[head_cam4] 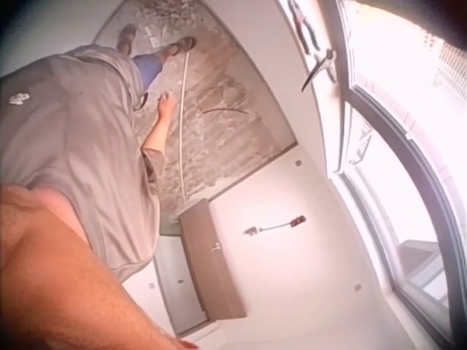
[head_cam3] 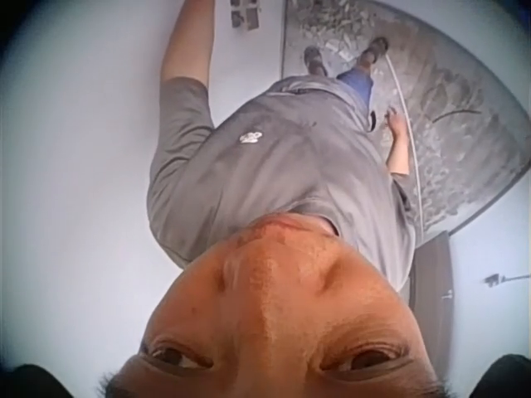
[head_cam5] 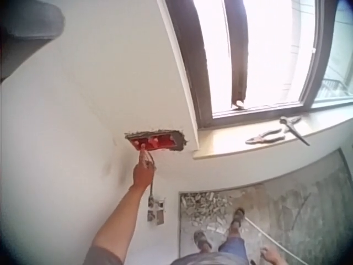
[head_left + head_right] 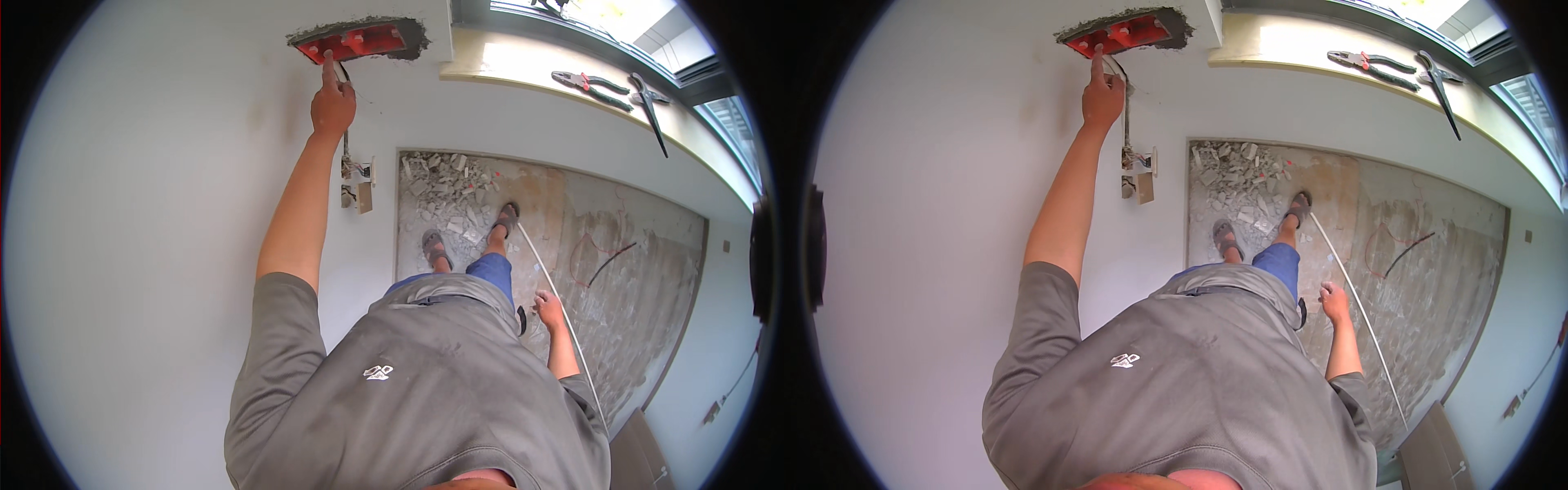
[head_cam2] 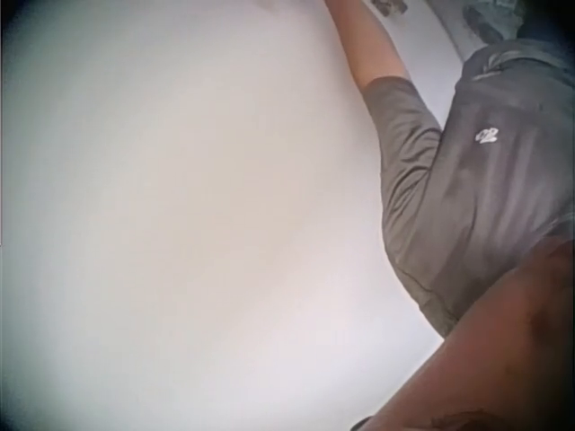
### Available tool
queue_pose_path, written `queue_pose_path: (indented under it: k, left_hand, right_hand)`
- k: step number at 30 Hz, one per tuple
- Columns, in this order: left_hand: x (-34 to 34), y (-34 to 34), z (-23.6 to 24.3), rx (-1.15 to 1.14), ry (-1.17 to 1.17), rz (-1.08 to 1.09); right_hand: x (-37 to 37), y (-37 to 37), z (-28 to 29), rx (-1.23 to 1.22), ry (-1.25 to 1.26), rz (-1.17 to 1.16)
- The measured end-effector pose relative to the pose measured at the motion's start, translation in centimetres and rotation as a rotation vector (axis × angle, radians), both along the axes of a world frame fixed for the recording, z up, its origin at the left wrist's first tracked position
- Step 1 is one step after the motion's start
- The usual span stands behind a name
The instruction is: The recorder is installing white plastic conduits and pulling electrical wires into wall-mounted junction boxes during a renovation.
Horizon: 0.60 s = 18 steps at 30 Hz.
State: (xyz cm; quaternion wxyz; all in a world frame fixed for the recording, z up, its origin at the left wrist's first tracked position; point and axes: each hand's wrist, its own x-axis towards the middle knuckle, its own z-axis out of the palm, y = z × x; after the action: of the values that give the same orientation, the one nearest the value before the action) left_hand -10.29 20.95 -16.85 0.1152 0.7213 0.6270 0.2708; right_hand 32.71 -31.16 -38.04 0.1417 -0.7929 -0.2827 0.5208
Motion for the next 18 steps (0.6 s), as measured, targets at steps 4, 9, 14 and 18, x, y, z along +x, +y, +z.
queue_pose_path:
  k: [4, 9, 14, 18]
  left_hand:
    - [-0.3, 0.7, 0.1, 0.000, 0.152, 0.025]
    - [1.3, -2.7, -3.3, -0.145, -0.428, 0.066]
    - [-1.6, -1.7, -6.8, -0.508, -1.272, 0.396]
    - [0.0, 0.3, -7.7, -0.552, -1.426, 0.453]
  right_hand:
    - [-0.2, -1.0, -0.6, -0.030, 0.034, -0.020]
    - [-0.1, -1.4, -0.9, -0.031, 0.034, -0.043]
    - [-0.2, 0.2, 0.3, -0.004, 0.020, 0.014]
    - [-0.1, 0.3, 2.6, -0.016, -0.034, -0.011]
